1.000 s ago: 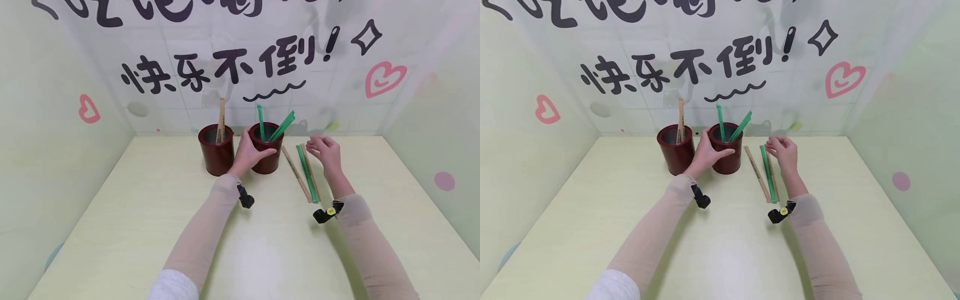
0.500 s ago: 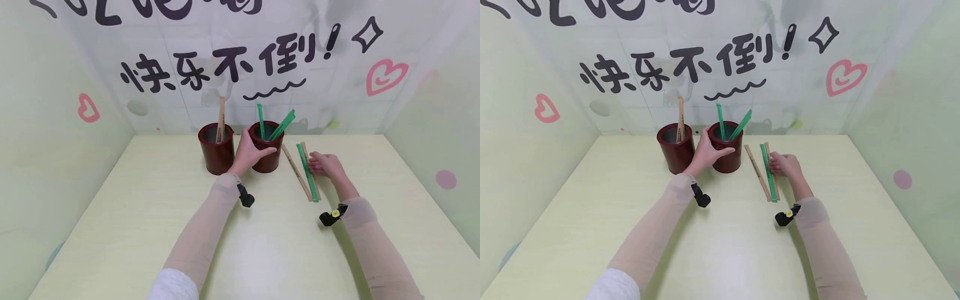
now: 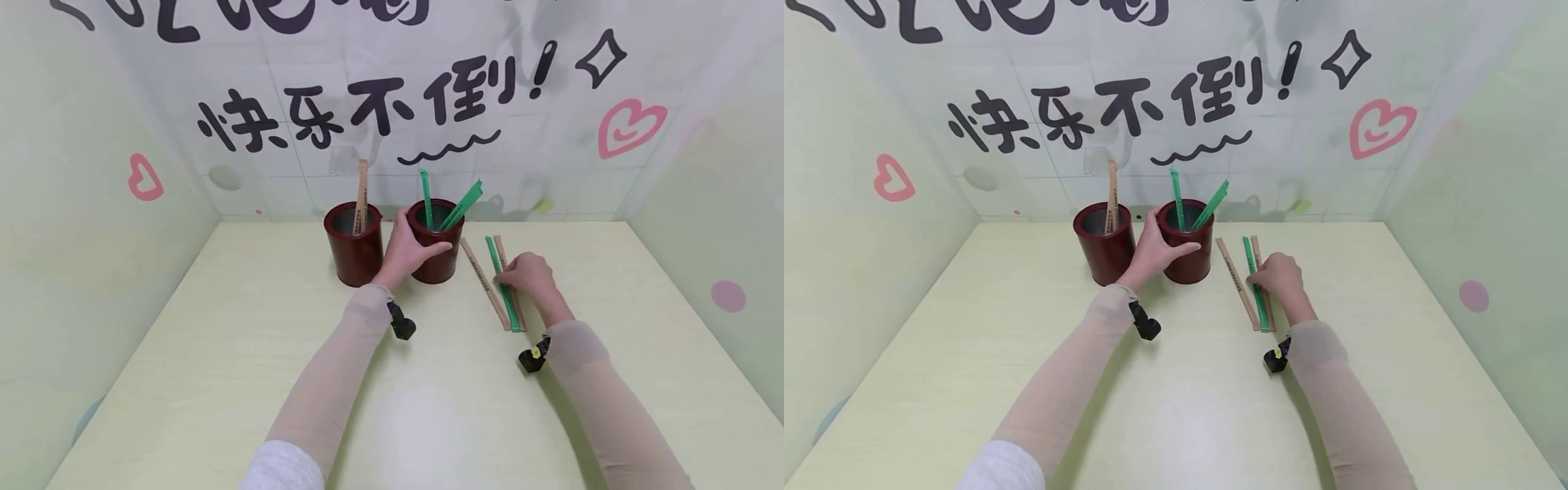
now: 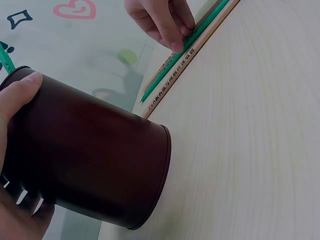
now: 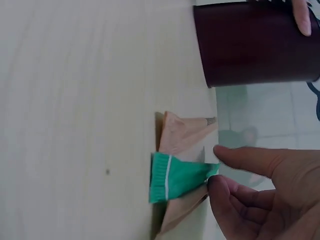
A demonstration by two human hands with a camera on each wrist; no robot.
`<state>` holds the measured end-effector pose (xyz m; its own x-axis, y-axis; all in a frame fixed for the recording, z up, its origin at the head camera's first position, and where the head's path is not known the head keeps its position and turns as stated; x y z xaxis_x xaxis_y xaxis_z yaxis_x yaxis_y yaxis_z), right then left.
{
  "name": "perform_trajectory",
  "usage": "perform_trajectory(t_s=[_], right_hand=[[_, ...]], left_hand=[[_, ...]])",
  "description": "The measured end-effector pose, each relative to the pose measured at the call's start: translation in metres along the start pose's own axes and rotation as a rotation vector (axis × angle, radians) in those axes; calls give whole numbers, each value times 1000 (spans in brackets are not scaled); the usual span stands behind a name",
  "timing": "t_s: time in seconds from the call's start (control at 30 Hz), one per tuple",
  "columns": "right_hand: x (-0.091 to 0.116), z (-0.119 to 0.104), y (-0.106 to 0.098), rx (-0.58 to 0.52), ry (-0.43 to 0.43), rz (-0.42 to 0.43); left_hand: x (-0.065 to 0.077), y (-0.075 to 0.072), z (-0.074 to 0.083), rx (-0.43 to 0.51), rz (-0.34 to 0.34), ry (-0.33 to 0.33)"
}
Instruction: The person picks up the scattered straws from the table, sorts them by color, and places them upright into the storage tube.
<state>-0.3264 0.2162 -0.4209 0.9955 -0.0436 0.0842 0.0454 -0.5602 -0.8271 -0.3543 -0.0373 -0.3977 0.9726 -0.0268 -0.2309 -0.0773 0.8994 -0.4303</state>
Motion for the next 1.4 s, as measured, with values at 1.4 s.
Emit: perform_trajectory(t_s=[1.4], right_hand=[[16, -44, -57, -936, -129, 174]], left_hand=[[6, -6, 17, -124, 28, 66]])
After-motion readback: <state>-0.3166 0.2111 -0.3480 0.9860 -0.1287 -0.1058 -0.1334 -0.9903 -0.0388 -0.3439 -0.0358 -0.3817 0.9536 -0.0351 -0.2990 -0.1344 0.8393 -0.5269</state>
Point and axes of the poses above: each hand's wrist, its own x-axis away from the middle knuckle, its own y-axis out of the palm, z = x × y, the point moved 2 cm from there along -x, towards the middle knuckle, and after that the axes turned 5 degrees about z, right-handed, at the moved point
